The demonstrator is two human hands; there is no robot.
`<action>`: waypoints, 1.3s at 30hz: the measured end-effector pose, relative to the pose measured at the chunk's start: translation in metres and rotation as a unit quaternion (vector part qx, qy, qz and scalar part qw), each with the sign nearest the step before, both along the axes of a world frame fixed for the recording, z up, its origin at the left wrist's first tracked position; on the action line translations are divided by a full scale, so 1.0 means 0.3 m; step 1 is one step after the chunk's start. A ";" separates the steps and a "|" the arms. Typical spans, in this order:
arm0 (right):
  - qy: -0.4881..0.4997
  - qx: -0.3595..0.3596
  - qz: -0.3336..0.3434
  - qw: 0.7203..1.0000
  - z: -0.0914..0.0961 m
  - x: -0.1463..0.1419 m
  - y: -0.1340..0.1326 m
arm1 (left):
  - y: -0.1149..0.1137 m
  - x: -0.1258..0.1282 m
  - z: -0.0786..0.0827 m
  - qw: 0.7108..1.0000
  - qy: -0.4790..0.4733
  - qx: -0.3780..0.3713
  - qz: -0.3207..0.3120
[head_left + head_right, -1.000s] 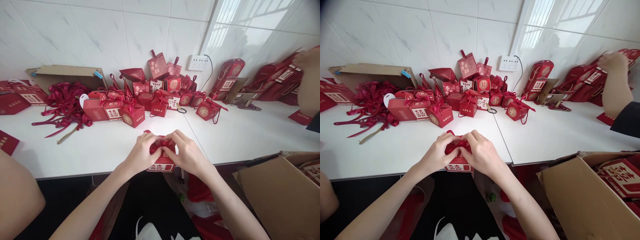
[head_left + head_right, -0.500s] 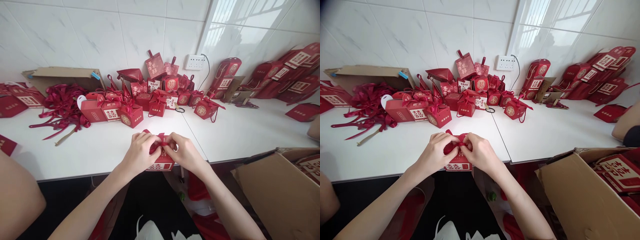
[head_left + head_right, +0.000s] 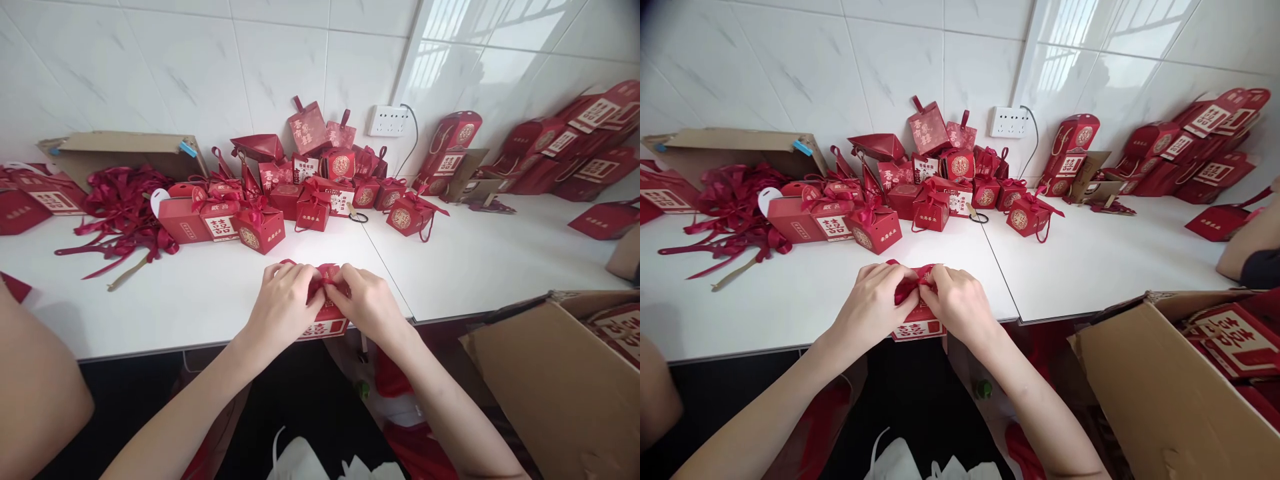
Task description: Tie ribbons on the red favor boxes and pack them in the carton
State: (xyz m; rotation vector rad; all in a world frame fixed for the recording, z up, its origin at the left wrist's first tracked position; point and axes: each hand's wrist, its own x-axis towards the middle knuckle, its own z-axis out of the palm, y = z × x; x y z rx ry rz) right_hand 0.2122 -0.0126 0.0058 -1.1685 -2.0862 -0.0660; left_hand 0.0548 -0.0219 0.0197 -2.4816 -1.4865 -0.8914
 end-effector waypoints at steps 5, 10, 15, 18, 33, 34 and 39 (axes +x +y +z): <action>-0.031 -0.003 0.004 0.999 0.009 0.004 -0.012 | 0.001 -0.008 -0.015 0.999 -0.034 0.001 0.001; -0.002 -0.064 0.046 0.997 0.037 0.013 -0.034 | -0.003 -0.015 -0.021 0.999 -0.048 0.012 -0.007; -0.045 -0.053 -0.010 0.998 0.029 0.000 -0.031 | -0.006 -0.015 -0.015 0.999 -0.036 -0.012 -0.028; -0.062 -0.029 -0.055 0.996 0.018 -0.012 -0.021 | -0.005 -0.016 -0.014 0.998 -0.039 -0.023 -0.037; -0.170 0.074 -0.091 0.978 0.018 -0.015 -0.014 | 0.011 -0.015 -0.016 0.997 -0.044 -0.016 -0.059; -0.167 0.068 -0.096 0.979 0.022 -0.016 -0.016 | 0.011 -0.015 -0.016 0.997 -0.043 -0.017 -0.058; -0.124 0.004 -0.072 0.990 0.043 -0.017 -0.026 | 0.011 -0.017 -0.016 0.997 -0.045 -0.030 -0.046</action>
